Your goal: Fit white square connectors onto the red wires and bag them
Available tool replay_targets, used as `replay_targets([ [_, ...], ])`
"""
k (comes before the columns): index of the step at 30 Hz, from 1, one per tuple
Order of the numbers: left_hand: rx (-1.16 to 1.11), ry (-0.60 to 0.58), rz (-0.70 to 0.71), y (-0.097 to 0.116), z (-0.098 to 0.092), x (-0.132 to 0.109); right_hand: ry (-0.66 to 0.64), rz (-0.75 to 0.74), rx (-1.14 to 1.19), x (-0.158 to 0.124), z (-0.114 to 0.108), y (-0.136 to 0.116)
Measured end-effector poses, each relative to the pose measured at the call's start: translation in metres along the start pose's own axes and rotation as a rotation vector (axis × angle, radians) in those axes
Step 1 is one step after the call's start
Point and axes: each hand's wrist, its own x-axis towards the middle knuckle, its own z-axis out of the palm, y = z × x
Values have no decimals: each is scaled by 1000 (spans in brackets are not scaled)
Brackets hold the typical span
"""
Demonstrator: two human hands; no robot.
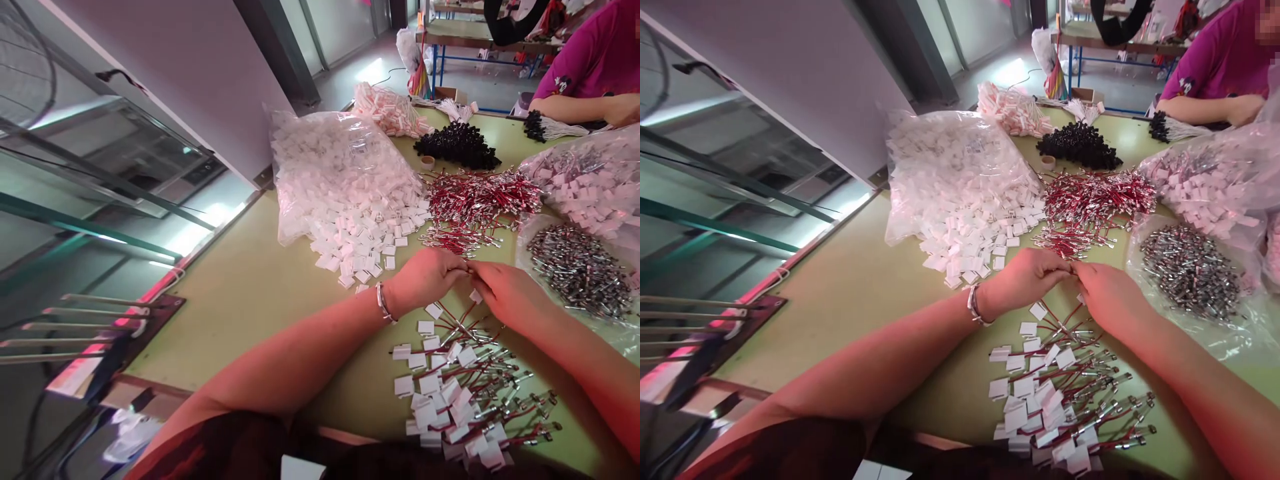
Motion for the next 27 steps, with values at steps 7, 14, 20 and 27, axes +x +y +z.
replay_targets([
  [7, 609, -79, -382, -25, -66, -7, 98, 198, 99, -5, 2, 14],
  [14, 659, -148, -393, -34, -59, -7, 117, 156, 177, -7, -2, 21],
  [20, 542, -120, -407, -41, -54, -4, 98, 148, 246, -6, -2, 21],
  [27, 641, -161, -299, -31, -50, -9, 44, 214, 205, -8, -4, 21],
])
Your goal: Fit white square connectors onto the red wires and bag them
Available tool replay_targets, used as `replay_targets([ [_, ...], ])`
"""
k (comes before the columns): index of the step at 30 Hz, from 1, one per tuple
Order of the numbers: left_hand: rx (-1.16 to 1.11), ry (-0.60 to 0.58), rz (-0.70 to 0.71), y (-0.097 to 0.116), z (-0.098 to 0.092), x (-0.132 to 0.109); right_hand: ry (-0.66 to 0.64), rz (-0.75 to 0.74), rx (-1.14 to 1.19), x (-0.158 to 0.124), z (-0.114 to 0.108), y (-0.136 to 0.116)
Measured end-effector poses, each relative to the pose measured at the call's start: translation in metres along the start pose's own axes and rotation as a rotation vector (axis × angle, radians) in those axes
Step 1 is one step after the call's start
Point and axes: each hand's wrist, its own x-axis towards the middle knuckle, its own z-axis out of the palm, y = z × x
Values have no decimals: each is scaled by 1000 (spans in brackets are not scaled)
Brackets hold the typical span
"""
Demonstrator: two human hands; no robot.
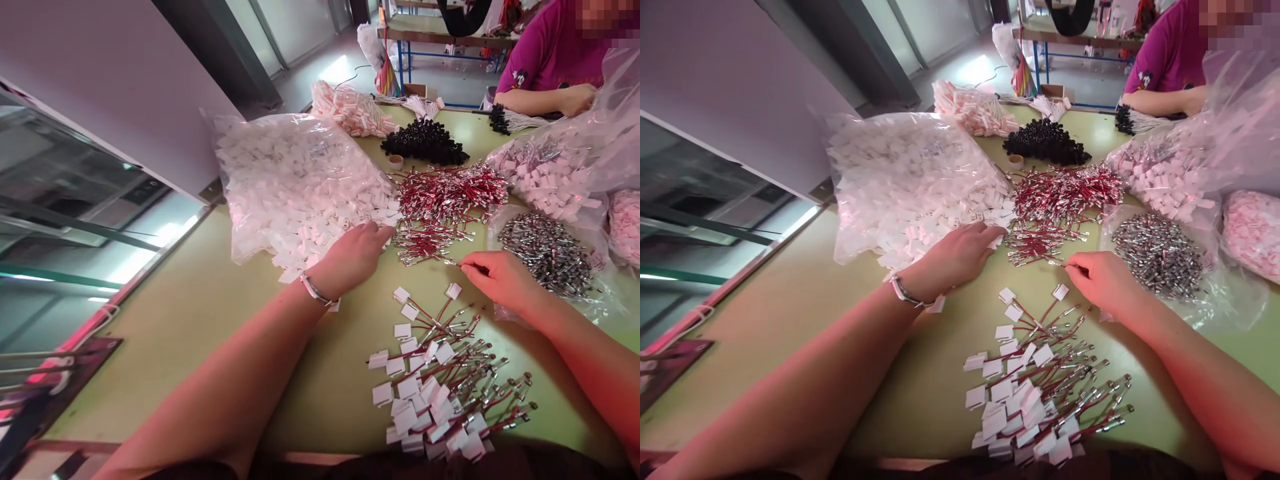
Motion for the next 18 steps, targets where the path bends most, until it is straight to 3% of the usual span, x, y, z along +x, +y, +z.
replay_targets([
  [4, -125, 80, -71, 5, -17, -7, 0, 26, 34, 0, 0, 2],
  [7, -553, 164, -40, 14, -17, -6, 19, 13, 86, -1, 0, 0],
  [9, -972, 74, -30, 24, -7, -4, 38, -7, 132, -2, 0, -4],
  [12, -1459, -97, -125, 40, 14, -2, 40, -25, 185, -4, 2, -9],
  [15, -1686, -148, -232, 50, 25, -2, 24, -20, 194, -3, 3, -13],
  [18, -1747, -202, -250, 52, 23, -2, 4, -20, 209, -3, 3, -16],
])
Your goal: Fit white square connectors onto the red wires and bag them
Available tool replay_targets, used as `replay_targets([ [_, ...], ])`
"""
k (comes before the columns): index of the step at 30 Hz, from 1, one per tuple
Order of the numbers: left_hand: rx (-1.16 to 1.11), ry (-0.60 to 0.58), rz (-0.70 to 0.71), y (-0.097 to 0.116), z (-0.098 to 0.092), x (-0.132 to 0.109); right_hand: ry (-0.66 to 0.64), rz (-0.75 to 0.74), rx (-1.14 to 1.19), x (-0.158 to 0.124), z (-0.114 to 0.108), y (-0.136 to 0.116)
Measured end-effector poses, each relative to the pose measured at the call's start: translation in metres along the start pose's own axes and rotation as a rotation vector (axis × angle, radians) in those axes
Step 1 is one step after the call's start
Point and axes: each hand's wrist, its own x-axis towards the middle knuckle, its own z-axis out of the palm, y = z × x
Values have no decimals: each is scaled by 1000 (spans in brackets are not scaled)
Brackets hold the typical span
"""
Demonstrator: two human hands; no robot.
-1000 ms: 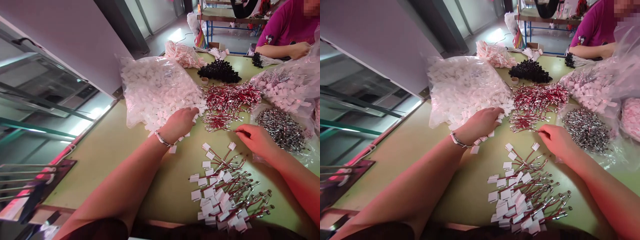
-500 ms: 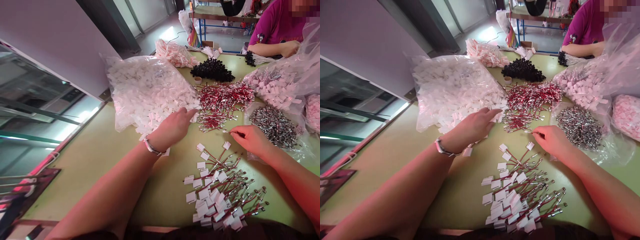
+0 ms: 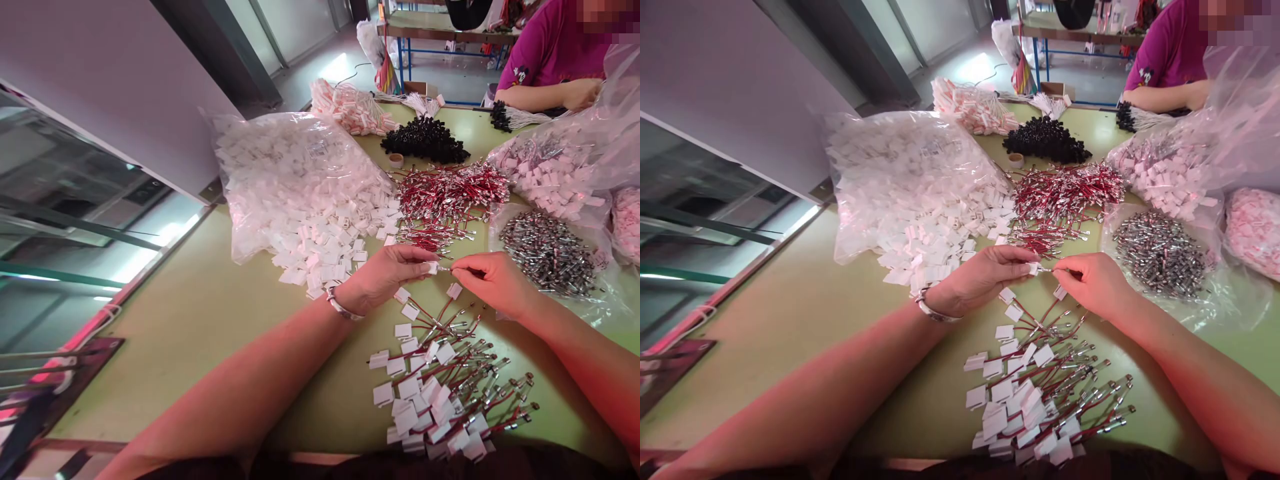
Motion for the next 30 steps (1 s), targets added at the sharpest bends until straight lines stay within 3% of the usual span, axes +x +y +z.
replay_targets([
  [8, 85, -10, 13, 0, -3, 0, -18, -30, -120, -1, 0, -3],
  [13, 297, -72, 93, 1, -3, -1, -39, -9, -259, 0, 2, -6],
  [18, 403, -14, 120, 3, 4, -4, -10, 9, -386, -1, 5, -12],
  [21, 358, -22, 112, 1, 6, -4, -12, -5, -335, -1, 8, -15],
  [26, 104, -101, -5, -4, 4, -3, -84, -64, -61, -2, 8, -14],
  [30, 50, -130, -36, -3, 6, -4, -107, -63, -52, -4, 10, -15],
])
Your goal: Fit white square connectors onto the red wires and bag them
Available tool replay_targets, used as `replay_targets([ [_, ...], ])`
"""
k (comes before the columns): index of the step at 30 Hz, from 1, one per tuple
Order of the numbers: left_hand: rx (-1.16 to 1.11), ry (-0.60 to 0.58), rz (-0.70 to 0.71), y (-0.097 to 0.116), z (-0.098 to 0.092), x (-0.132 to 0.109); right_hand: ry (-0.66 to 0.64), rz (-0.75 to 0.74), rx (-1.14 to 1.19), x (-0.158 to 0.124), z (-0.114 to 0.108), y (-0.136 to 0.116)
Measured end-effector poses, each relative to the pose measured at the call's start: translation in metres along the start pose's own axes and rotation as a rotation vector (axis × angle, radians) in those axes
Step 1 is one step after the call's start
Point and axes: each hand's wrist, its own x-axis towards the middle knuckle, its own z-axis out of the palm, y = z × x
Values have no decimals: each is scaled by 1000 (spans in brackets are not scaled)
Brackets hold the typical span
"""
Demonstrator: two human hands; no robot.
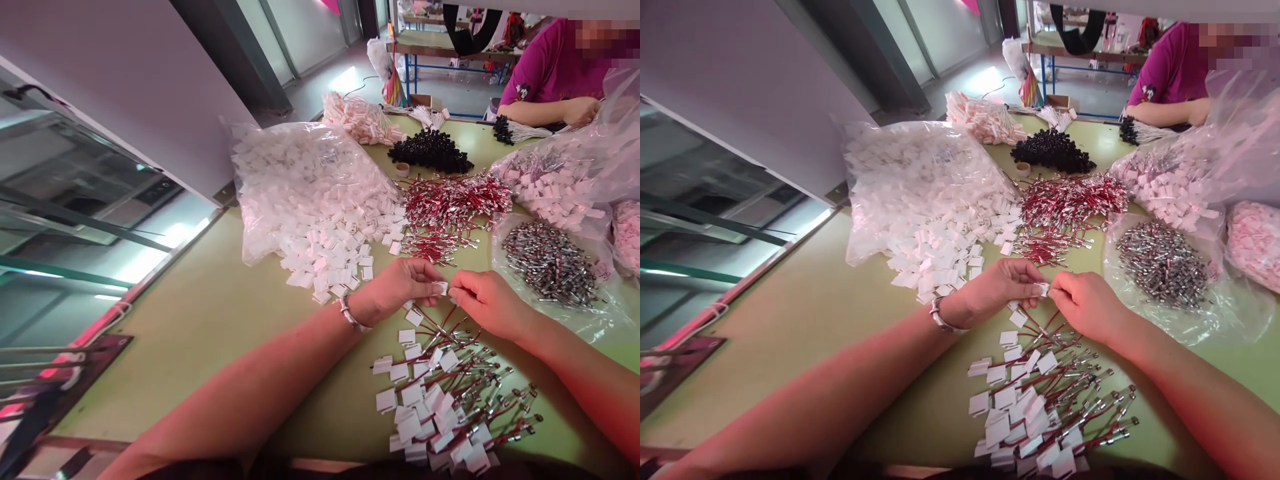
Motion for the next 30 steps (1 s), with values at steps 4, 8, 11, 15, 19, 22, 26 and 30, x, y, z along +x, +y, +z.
replay_targets([
  [4, 110, 38, 20, 5, 5, -2, -14, 28, -49, -1, 5, -3],
  [8, 342, 54, 94, 2, 10, -2, -138, 68, -97, -3, -10, 5],
  [11, 631, -52, 162, -3, 13, -5, -251, 45, -105, 2, -37, 16],
  [15, 837, -403, 201, 0, 19, -13, -129, 74, -117, 29, -56, 24],
  [19, 963, -226, 301, 19, 10, -16, 7, 13, -290, 72, -39, 22],
  [22, 1193, 399, 275, 31, -15, -7, 24, 75, -489, 94, -21, 21],
  [26, 1374, 625, 177, 27, -46, 8, 29, 73, -642, 96, -10, 22],
  [30, 1538, 518, 121, 16, -48, 12, 18, 12, -717, 90, -3, 19],
])
